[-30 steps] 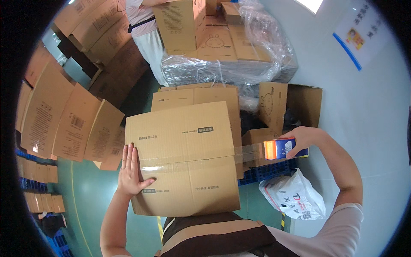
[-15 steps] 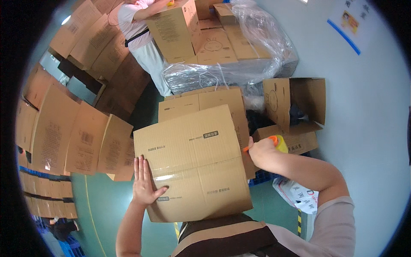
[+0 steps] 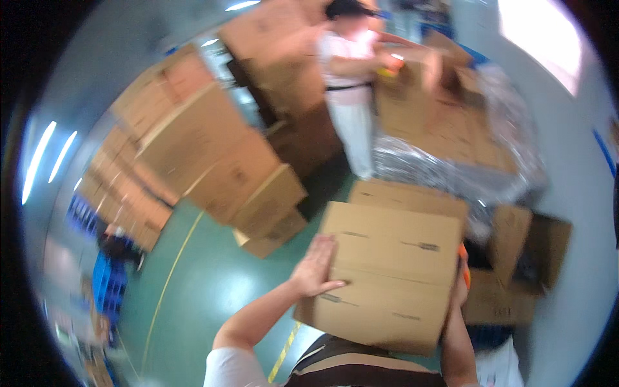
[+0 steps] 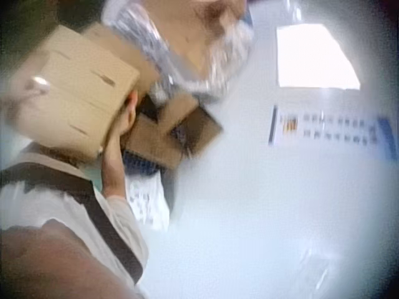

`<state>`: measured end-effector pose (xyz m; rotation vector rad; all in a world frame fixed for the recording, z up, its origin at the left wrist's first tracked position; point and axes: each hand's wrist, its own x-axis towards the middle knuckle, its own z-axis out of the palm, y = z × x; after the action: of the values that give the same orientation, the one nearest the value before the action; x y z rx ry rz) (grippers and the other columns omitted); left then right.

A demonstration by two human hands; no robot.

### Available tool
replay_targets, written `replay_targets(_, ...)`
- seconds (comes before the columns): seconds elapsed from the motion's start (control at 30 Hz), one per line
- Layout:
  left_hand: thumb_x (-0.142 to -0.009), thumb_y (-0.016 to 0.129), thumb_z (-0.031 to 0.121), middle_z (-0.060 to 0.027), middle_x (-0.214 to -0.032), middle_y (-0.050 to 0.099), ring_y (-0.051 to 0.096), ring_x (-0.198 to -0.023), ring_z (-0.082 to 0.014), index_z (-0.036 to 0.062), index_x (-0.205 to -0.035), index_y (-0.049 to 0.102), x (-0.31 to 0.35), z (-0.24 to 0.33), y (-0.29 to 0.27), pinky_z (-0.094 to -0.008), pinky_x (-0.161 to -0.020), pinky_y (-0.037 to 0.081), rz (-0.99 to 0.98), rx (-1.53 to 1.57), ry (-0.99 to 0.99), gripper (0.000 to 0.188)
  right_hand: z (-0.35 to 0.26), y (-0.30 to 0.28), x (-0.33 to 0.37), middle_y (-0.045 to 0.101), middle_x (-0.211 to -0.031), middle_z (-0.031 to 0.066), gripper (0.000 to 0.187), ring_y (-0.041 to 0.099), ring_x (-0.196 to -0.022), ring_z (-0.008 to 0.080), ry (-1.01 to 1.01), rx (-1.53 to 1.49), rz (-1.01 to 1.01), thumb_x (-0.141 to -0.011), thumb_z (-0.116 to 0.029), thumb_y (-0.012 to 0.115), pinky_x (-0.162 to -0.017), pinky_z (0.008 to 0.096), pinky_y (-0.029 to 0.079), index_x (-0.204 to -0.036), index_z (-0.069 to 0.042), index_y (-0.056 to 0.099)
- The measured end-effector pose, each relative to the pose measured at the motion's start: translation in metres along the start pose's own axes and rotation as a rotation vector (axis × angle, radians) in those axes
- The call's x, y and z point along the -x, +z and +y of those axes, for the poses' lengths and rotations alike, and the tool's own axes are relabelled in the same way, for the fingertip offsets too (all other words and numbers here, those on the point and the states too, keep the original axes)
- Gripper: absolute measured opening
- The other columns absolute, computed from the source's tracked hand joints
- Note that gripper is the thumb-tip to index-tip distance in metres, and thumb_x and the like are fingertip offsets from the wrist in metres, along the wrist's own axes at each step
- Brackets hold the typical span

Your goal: The person uses a handheld tape dispenser to seal cardboard boxes in a warehouse. They repeatedly fold the box flaps, apply tape to the seams, and place the sealed boxes onto a stack.

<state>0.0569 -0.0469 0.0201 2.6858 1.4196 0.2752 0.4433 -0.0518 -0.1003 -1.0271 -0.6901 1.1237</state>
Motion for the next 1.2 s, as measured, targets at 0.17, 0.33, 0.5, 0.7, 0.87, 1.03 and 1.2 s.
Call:
replay_targets(0.17, -0.085, 0.045, 0.051, -0.0263, -0.143, 0.006, 0.004, -0.134, -0.0399, -0.0049, -0.137, 0.014, 0.023, -0.008, 0.030, -0.0428, -0.109, 0.012, 0.149, 0.163, -0.090, 0.083, 0.048, -0.032, 0.037, 0.044, -0.126, 0.0135, 0.040, 0.050, -0.109, 0.0252, 0.129, -0.448, -0.156, -0.094, -0.026, 0.037, -0.094, 0.0361, 0.040, -0.126, -0.003, 0.040)
replay_targets(0.33, -0.082, 0.049, 0.056, -0.0297, -0.131, 0.031, 0.032, -0.123, -0.0398, -0.0041, -0.133, 0.022, 0.019, -0.003, 0.048, -0.0402, -0.101, 0.030, 0.227, 0.502, -0.637, 0.083, -0.015, -0.023, 0.042, 0.048, -0.121, 0.0182, 0.045, 0.048, -0.110, 0.0287, 0.138, 0.183, -0.151, -0.086, -0.028, 0.051, -0.093, 0.0352, 0.039, -0.119, 0.003, 0.048)
replay_targets(0.5, -0.073, 0.058, 0.060, -0.0302, -0.108, 0.054, 0.054, -0.101, -0.0393, -0.0083, -0.116, 0.039, 0.053, -0.019, 0.030, -0.0417, -0.085, 0.044, 0.217, 0.722, -0.710, 0.083, -0.066, 0.059, 0.085, 0.049, -0.121, 0.0224, 0.057, 0.046, -0.113, 0.0305, 0.010, 0.881, -0.185, -0.079, -0.029, 0.065, -0.095, 0.0347, 0.036, -0.117, 0.009, 0.049)
replay_targets(0.7, -0.067, 0.068, 0.056, -0.0280, -0.109, 0.054, 0.053, -0.105, -0.0366, -0.0048, -0.120, 0.036, 0.224, -0.038, -0.008, -0.0407, -0.088, 0.043, 0.516, 0.729, -1.138, 0.086, -0.048, 0.196, 0.146, 0.049, -0.122, 0.0234, 0.058, 0.045, -0.111, 0.0318, -0.237, 1.070, -0.490, -0.078, -0.025, 0.068, -0.097, 0.0360, 0.034, -0.119, 0.010, 0.046)
replay_targets(0.87, -0.068, 0.076, 0.032, -0.0206, -0.111, 0.056, 0.055, -0.103, -0.0298, -0.0014, -0.120, 0.036, 0.387, -0.027, -0.036, -0.0382, -0.087, 0.044, 0.934, 0.602, -1.331, 0.073, 0.020, 0.311, 0.209, 0.056, -0.100, 0.0151, 0.042, 0.051, -0.094, 0.0262, -0.342, 0.834, -0.856, -0.065, -0.012, 0.074, -0.085, 0.0354, 0.040, -0.102, 0.001, 0.058)
replay_targets(1.03, -0.060, 0.080, 0.039, -0.0188, -0.113, 0.054, 0.055, -0.101, -0.0329, 0.0019, -0.122, 0.034, 0.506, -0.018, -0.019, -0.0389, -0.084, 0.046, 1.172, 0.319, -1.419, 0.085, 0.116, 0.388, 0.263, 0.054, -0.105, 0.0172, 0.056, 0.052, -0.097, 0.0290, -0.404, 0.784, -1.069, -0.061, -0.026, 0.080, -0.087, 0.0378, 0.041, -0.106, -0.002, 0.059)
replay_targets(1.2, -0.062, 0.078, 0.036, -0.0233, -0.124, 0.044, 0.043, -0.114, -0.0369, 0.0000, -0.127, 0.030, 0.573, -0.097, 0.084, -0.0434, -0.094, 0.037, 1.027, -0.171, -1.755, 0.089, 0.218, 0.436, 0.289, 0.063, -0.096, 0.0136, 0.038, 0.060, -0.088, 0.0239, -0.346, 0.642, -1.045, -0.070, -0.019, 0.074, -0.080, 0.0332, 0.046, -0.106, -0.011, 0.064)
